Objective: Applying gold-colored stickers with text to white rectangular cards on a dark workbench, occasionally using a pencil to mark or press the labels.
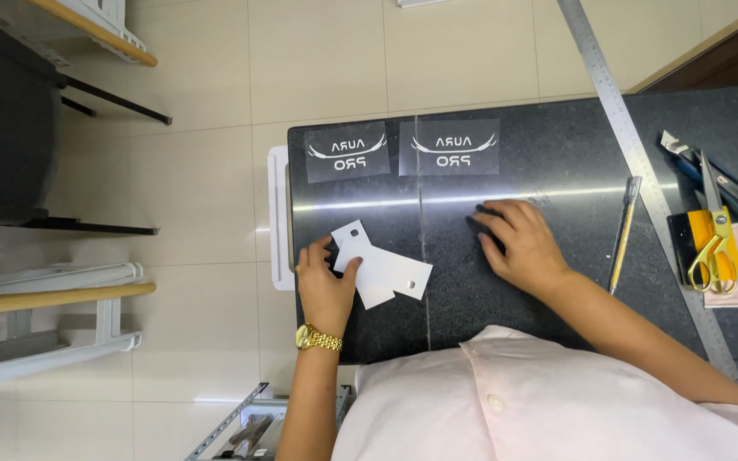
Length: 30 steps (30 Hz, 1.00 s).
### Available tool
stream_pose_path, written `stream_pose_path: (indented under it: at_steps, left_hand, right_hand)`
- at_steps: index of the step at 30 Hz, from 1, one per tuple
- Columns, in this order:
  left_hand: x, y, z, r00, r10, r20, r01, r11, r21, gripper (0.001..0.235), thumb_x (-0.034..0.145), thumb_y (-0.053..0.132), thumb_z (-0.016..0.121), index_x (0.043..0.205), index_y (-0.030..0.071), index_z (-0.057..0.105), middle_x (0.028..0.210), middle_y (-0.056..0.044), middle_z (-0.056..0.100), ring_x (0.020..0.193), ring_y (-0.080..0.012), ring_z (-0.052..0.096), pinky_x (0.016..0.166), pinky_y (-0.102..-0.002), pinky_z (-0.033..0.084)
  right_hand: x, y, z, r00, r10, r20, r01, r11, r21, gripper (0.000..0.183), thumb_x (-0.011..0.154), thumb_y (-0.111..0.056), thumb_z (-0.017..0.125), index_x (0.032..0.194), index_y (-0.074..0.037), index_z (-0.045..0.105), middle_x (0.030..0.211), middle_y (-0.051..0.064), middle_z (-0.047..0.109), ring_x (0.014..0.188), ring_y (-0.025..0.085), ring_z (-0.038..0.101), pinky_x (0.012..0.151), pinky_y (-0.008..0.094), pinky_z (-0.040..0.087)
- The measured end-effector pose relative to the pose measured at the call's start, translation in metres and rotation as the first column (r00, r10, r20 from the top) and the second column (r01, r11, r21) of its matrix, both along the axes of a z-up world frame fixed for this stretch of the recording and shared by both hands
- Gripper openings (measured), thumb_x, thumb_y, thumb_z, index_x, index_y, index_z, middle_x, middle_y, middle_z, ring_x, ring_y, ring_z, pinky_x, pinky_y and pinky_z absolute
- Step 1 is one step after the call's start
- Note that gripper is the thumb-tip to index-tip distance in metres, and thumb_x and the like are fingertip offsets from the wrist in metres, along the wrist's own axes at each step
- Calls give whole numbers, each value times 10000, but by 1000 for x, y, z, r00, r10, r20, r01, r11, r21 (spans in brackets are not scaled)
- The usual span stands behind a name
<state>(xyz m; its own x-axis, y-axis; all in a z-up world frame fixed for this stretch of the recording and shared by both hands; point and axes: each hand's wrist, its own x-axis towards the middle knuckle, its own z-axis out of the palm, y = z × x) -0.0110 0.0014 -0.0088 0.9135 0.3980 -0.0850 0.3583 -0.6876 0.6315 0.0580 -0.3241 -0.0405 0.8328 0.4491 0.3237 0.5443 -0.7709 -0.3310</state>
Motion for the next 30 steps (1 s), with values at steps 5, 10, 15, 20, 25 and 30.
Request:
stream_pose_path:
  at_steps: [5, 10, 15, 20, 25, 30]
  left_hand:
    - [-3, -3, -6, 999, 24, 30, -20, 991, -130, 316, 816, 32, 778, 1118, 13, 689, 820, -117, 656, 757, -273, 691, 659, -365, 563]
    - [8, -8, 2, 996, 19, 89, -12, 997, -76, 238, 807, 91, 796, 1035, 66, 734, 853, -95, 666, 785, -277, 691, 680, -387, 563]
    - [70, 11, 9, 944, 179, 279, -233, 956, 176, 575, 794, 307, 849, 1256, 76, 595, 1197, -165, 556, 1165, -419, 538, 985, -588, 408]
    - [123, 47, -38, 947, 308, -86, -310, 951, -6, 986, 723, 630, 871, 1432, 80, 462, 1378, -161, 500, 1292, -390, 513, 1087, -569, 383]
    - [129, 71, -83, 914, 376, 153, -346, 919, -189, 495, 674, 320, 931, 1066, 72, 757, 910, -93, 658, 794, -267, 677, 732, -375, 539]
    - [110, 17, -10, 616, 193, 764, -244, 969, -48, 164, 781, -22, 777, 795, 124, 705, 723, -44, 645, 633, -229, 604, 648, -316, 487]
  right_hand:
    - [-24, 23, 15, 984, 56, -168, -31, 988, 148, 264, 872, -130, 726, 1134, -141, 756, 1105, 59, 730, 1048, 275, 699, 893, 394, 551]
    - [-15, 30, 22, 955, 90, -282, -8, 960, 281, 210, 869, -68, 712, 1065, -108, 776, 1015, 82, 761, 989, 300, 724, 885, 406, 566]
    - [22, 18, 20, 980, 34, -197, 10, 977, 215, 174, 866, -58, 729, 1031, -96, 766, 1017, 102, 752, 1018, 325, 720, 903, 414, 557]
    - [27, 25, 46, 972, 1, -236, 53, 974, 219, 173, 884, -63, 726, 1045, -99, 778, 1022, 88, 754, 1015, 300, 721, 893, 383, 562]
    - [17, 14, 41, 951, -44, -306, 111, 973, 204, 160, 870, -53, 737, 1020, -85, 784, 1007, 101, 761, 975, 302, 731, 854, 371, 584]
    - [26, 32, 10, 790, 60, -610, 351, 772, 530, 214, 837, 32, 720, 1043, 10, 774, 1030, 211, 753, 978, 324, 735, 825, 371, 597]
